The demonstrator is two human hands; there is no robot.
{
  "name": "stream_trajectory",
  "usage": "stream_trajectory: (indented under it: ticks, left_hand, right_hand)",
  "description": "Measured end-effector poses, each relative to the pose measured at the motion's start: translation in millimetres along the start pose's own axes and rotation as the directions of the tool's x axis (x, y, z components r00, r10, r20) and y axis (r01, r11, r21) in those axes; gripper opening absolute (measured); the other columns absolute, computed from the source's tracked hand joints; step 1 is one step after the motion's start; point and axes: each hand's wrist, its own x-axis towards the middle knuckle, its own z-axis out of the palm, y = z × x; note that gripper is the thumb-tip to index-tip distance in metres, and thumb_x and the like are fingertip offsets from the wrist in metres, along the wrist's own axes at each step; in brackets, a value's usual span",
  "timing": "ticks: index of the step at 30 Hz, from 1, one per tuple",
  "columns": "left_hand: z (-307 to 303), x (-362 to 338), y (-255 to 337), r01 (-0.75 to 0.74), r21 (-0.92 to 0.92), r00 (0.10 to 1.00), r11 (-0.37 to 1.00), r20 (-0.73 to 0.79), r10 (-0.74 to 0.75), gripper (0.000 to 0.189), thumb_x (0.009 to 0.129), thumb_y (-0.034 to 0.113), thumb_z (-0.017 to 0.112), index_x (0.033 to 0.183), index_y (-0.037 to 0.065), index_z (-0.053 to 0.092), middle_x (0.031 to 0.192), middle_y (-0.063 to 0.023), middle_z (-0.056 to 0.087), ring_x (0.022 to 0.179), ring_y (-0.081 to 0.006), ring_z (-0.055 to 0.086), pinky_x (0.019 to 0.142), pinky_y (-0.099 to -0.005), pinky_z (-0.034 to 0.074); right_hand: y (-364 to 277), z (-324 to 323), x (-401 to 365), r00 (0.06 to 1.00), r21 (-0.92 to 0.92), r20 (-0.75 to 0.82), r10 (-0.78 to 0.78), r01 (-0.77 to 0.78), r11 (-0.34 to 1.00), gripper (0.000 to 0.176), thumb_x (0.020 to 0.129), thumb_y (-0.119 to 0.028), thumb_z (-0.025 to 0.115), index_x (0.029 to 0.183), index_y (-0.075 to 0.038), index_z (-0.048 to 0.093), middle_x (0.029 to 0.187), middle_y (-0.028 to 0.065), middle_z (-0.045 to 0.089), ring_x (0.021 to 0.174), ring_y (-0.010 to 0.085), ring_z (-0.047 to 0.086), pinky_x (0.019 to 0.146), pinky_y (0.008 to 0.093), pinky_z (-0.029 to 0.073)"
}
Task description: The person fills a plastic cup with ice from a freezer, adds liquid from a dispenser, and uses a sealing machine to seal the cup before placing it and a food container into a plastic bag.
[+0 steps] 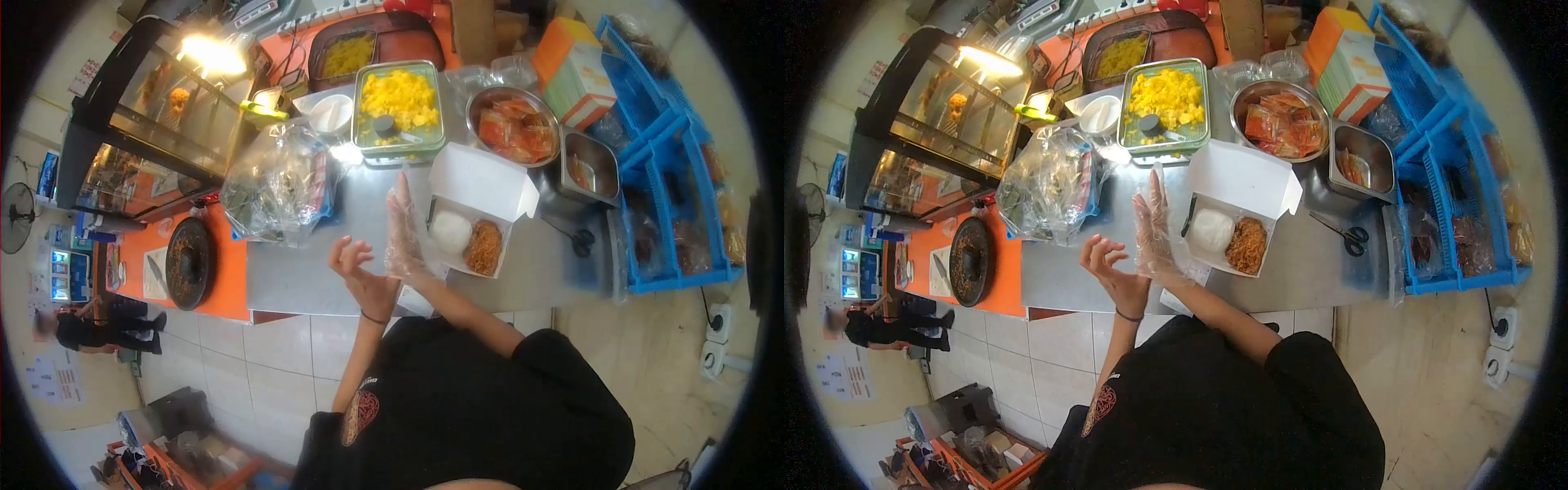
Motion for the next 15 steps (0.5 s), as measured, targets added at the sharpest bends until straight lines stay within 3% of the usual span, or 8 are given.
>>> stream_trajectory:
  ticks: [1, 2, 3, 5, 7, 12, 14, 15]
  left_hand:
    - [1.0, 7.2, -5.9, 0.115, -0.033, 0.993, 0.993, 0.038, -0.113, 0.075, 0.08, 0.02, 0.072, 0.141, 0.015, 0.028, 0.127, -0.0096, 0.039, 0.095, -0.0209, 0.052, 0.064, -0.0286, 0.046]
    - [1.0, 13.2, -11.7, 0.23, -0.061, 0.971, 0.971, 0.082, -0.225, 0.076, 0.078, 0.019, 0.073, 0.14, 0.012, 0.029, 0.122, -0.0104, 0.044, 0.082, -0.0171, 0.056, 0.054, -0.022, 0.045]
    - [-8.9, 20.6, -7.3, 0.222, -0.044, 0.971, 0.974, 0.096, -0.217, 0.076, 0.078, 0.019, 0.073, 0.14, 0.012, 0.029, 0.122, -0.0104, 0.044, 0.082, -0.0171, 0.056, 0.054, -0.022, 0.045]
    - [-6.9, 31.4, -15.8, 0.312, -0.003, 0.935, 0.95, 0.177, -0.306, 0.07, 0.077, 0.013, 0.071, 0.138, 0.01, 0.035, 0.111, -0.0098, 0.052, 0.076, -0.0148, 0.054, 0.05, -0.0216, 0.042]
    - [-1.2, 34.2, -17.1, 0.21, -0.021, 0.971, 0.978, 0.123, -0.206, 0.065, 0.077, 0.01, 0.07, 0.135, 0.008, 0.04, 0.104, -0.0084, 0.055, 0.077, -0.015, 0.053, 0.05, -0.0226, 0.041]
    - [-4.0, 29.2, -29.2, 0.256, 0.148, 0.949, 0.955, 0.147, -0.278, 0.055, 0.076, 0.001, 0.065, 0.129, 0.006, 0.049, 0.089, -0.0083, 0.059, 0.069, -0.0211, 0.055, 0.06, -0.0314, 0.045]
    - [-11.3, 35.1, -57.2, 0.244, 0.248, 0.95, 0.938, 0.135, -0.283, 0.057, 0.073, -0.003, 0.064, 0.127, 0.006, 0.05, 0.089, -0.0091, 0.059, 0.072, -0.0235, 0.056, 0.064, -0.0332, 0.045]
    - [-13.8, 42.6, -61.8, 0.234, 0.337, 0.95, 0.912, 0.12, -0.288, 0.059, 0.069, -0.007, 0.063, 0.125, 0.005, 0.052, 0.088, -0.0099, 0.059, 0.074, -0.0259, 0.057, 0.068, -0.0349, 0.046]
  right_hand:
    - [6.5, 1.3, -1.3, 0.934, -0.298, 0.03, -0.355, 0.347, 0.889, 0.068, 0.095, -0.025, 0.052, 0.149, -0.015, 0.012, 0.155, 0.0154, 0.012, 0.141, 0.0369, 0.014, 0.113, 0.0426, 0.017]
    - [12.8, 3.6, -5.3, 0.754, -0.54, 0.159, -0.637, 0.607, 0.583, 0.061, 0.096, -0.022, 0.05, 0.147, -0.006, 0.019, 0.153, 0.0163, 0.015, 0.141, 0.0344, 0.019, 0.112, 0.0383, 0.021]
    - [13.3, 14.4, -23.6, 0.759, -0.534, 0.139, -0.636, 0.598, 0.598, 0.061, 0.096, -0.022, 0.05, 0.147, -0.006, 0.019, 0.153, 0.0163, 0.015, 0.141, 0.0344, 0.019, 0.112, 0.0383, 0.021]
    - [25.0, 29.2, -46.8, 0.998, -0.09, -0.021, -0.061, 0.059, 0.994, 0.056, 0.097, -0.018, 0.047, 0.145, -0.003, 0.024, 0.151, 0.0194, 0.022, 0.139, 0.0355, 0.023, 0.112, 0.0384, 0.022]
    - [22.0, 17.1, -50.9, 0.999, -0.127, 0.031, -0.041, 0.045, 0.991, 0.054, 0.097, -0.017, 0.047, 0.145, -0.003, 0.025, 0.15, 0.0203, 0.024, 0.139, 0.0357, 0.023, 0.113, 0.0391, 0.021]
    - [17.9, -14.5, -97.2, 0.989, -0.185, 0.144, -0.016, 0.042, 0.982, 0.051, 0.095, -0.011, 0.048, 0.143, -0.004, 0.031, 0.15, 0.021, 0.025, 0.139, 0.0359, 0.024, 0.113, 0.0395, 0.022]
    - [-9.4, -28.0, -123.3, 0.885, -0.415, 0.465, -0.007, 0.224, 0.882, 0.053, 0.09, -0.005, 0.051, 0.141, -0.005, 0.036, 0.149, 0.0199, 0.027, 0.138, 0.0356, 0.028, 0.112, 0.0396, 0.025]
    - [-13.0, -29.8, -121.9, 0.884, -0.409, 0.468, -0.005, 0.221, 0.885, 0.053, 0.09, -0.005, 0.051, 0.141, -0.005, 0.036, 0.149, 0.0199, 0.027, 0.138, 0.0356, 0.028, 0.112, 0.0396, 0.025]
